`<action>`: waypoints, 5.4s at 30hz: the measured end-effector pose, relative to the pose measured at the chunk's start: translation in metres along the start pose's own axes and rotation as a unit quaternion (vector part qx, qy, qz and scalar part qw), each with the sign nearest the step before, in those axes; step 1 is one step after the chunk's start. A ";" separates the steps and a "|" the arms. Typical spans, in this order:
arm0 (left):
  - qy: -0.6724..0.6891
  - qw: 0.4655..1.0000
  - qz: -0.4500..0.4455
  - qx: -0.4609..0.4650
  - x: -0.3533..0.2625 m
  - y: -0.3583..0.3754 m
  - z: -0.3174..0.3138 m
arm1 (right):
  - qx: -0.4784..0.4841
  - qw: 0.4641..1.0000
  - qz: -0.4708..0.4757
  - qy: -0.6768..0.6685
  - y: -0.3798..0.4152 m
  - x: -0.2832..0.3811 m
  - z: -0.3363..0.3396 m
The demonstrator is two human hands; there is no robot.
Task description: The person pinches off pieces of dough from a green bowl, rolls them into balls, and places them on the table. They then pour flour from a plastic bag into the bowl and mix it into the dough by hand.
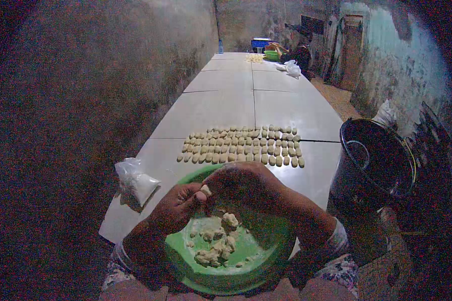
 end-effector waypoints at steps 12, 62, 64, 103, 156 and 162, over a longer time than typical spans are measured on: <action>-0.146 0.987 -0.034 -0.063 0.003 -0.007 0.006 | -0.002 0.999 0.038 0.024 0.001 0.011 -0.006; -0.186 0.981 0.023 -0.046 -0.016 0.001 0.006 | -0.039 0.967 -0.105 -0.231 0.003 -0.026 -0.004; -0.197 0.979 -0.008 -0.047 -0.020 0.001 0.005 | -0.038 0.973 -0.040 -0.226 0.000 -0.031 -0.003; -0.304 0.944 0.114 -0.061 0.040 -0.024 0.084 | -0.457 0.747 -0.410 0.256 0.134 -0.311 0.221; -0.131 0.977 0.025 0.165 0.043 -0.022 0.027 | 0.074 0.977 0.012 0.200 -0.003 -0.024 -0.033; -0.128 0.974 0.035 0.183 0.055 -0.022 0.022 | 0.132 0.959 -0.011 0.250 -0.003 -0.015 -0.040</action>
Point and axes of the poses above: each hand's wrist, its own y-axis away from the middle knuckle, its own z-axis out of the back of the hand, x = y × z, the point moved 8 cm from there along -y, towards the middle knuckle, and after that the axes turned 8 degrees about -y, right-handed, at the moved point
